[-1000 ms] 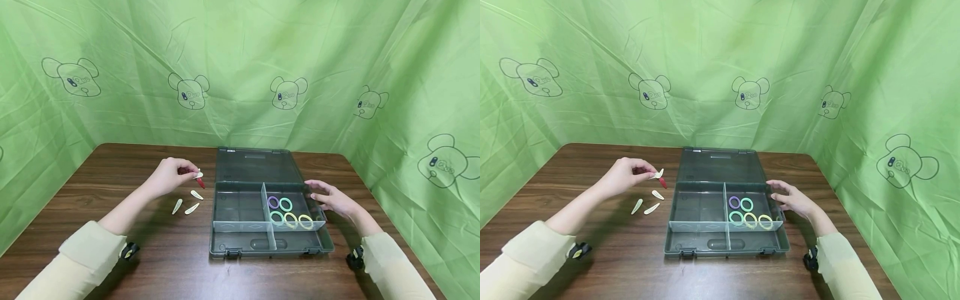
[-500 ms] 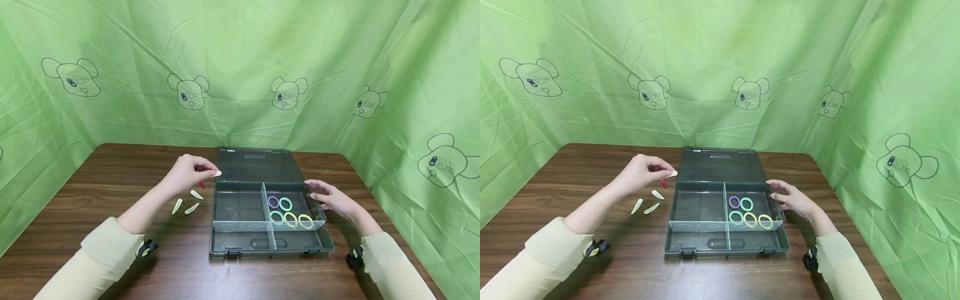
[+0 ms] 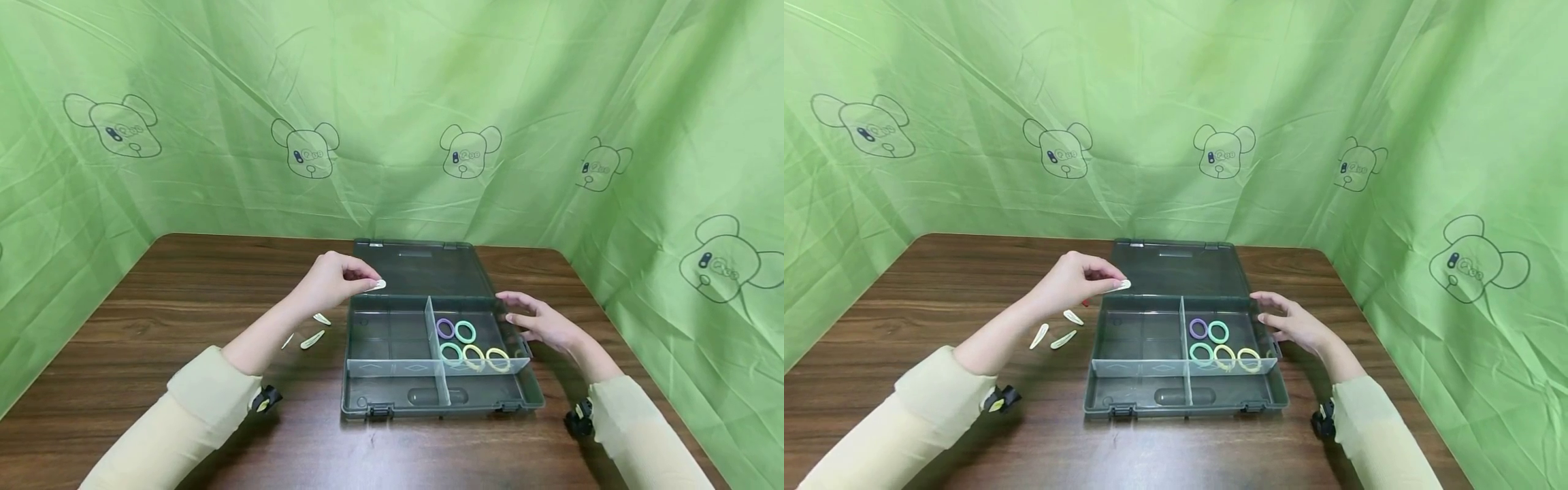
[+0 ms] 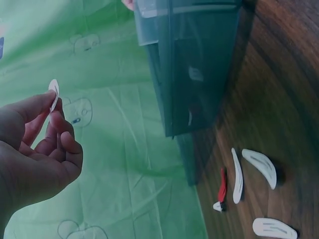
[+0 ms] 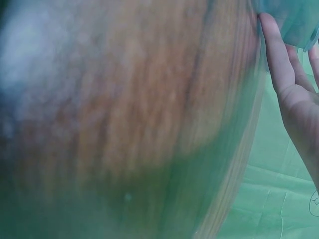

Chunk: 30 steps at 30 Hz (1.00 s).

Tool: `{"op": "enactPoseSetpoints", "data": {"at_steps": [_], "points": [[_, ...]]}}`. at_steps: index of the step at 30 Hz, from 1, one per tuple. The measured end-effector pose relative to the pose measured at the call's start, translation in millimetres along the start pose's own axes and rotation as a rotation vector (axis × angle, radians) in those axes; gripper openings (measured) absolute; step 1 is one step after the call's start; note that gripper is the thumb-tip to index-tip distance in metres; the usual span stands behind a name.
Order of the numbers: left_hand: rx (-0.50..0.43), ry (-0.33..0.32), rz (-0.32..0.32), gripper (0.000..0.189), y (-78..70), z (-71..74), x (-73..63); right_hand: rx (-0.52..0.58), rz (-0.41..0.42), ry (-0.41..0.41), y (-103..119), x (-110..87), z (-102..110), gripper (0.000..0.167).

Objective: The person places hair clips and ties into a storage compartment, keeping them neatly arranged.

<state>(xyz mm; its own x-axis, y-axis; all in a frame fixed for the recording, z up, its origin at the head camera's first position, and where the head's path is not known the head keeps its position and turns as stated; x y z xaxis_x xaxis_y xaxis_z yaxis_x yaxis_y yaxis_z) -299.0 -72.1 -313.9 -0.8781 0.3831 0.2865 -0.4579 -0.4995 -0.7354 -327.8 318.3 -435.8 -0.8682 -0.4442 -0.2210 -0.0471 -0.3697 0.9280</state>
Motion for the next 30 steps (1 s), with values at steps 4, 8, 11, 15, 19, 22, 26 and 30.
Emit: {"op": "enactPoseSetpoints", "data": {"at_steps": [4,8,11,15,19,22,26,30], "points": [[-0.015,0.038,0.011,0.006,1.9,-11.1,4.5,0.001,0.001,-0.001,0,0.5,0,0.057],[-0.028,0.081,0.004,0.007,3.0,-22.6,7.6,-0.001,0.004,-0.003,-1,-0.1,0,0.057],[-0.045,0.125,-0.005,0.007,3.8,-31.9,9.0,0.004,0.007,0.001,-1,-0.5,-1,0.058],[-0.069,0.199,-0.021,0.007,5.1,-45.8,10.0,0.011,-0.002,0.002,-2,-0.1,-2,0.058],[-0.072,0.265,-0.052,0.007,8.4,-59.8,12.8,0.011,0.002,0.003,-2,-0.1,-2,0.059],[-0.069,0.304,-0.089,0.007,11.8,-69.3,15.5,0.007,0.005,0.001,0,-0.2,-2,0.059],[-0.067,0.344,-0.145,0.008,15.6,-81.0,17.6,-0.001,0.007,-0.001,0,-0.5,-2,0.058],[-0.058,0.383,-0.177,0.007,19.1,-93.2,18.5,-0.004,0.017,0.002,2,-0.8,-1,0.057]]}}
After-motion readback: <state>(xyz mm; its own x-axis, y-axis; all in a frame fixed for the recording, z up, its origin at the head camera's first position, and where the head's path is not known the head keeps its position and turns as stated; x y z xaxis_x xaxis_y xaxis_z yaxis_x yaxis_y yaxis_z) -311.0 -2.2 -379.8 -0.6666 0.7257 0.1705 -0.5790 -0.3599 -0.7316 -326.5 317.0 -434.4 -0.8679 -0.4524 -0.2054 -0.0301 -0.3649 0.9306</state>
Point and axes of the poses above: each hand's wrist, its own x-axis towards the middle knuckle, its own z-axis out of the back of the hand, y = z × x, the point moved 6 cm from there along x, towards the middle knuckle
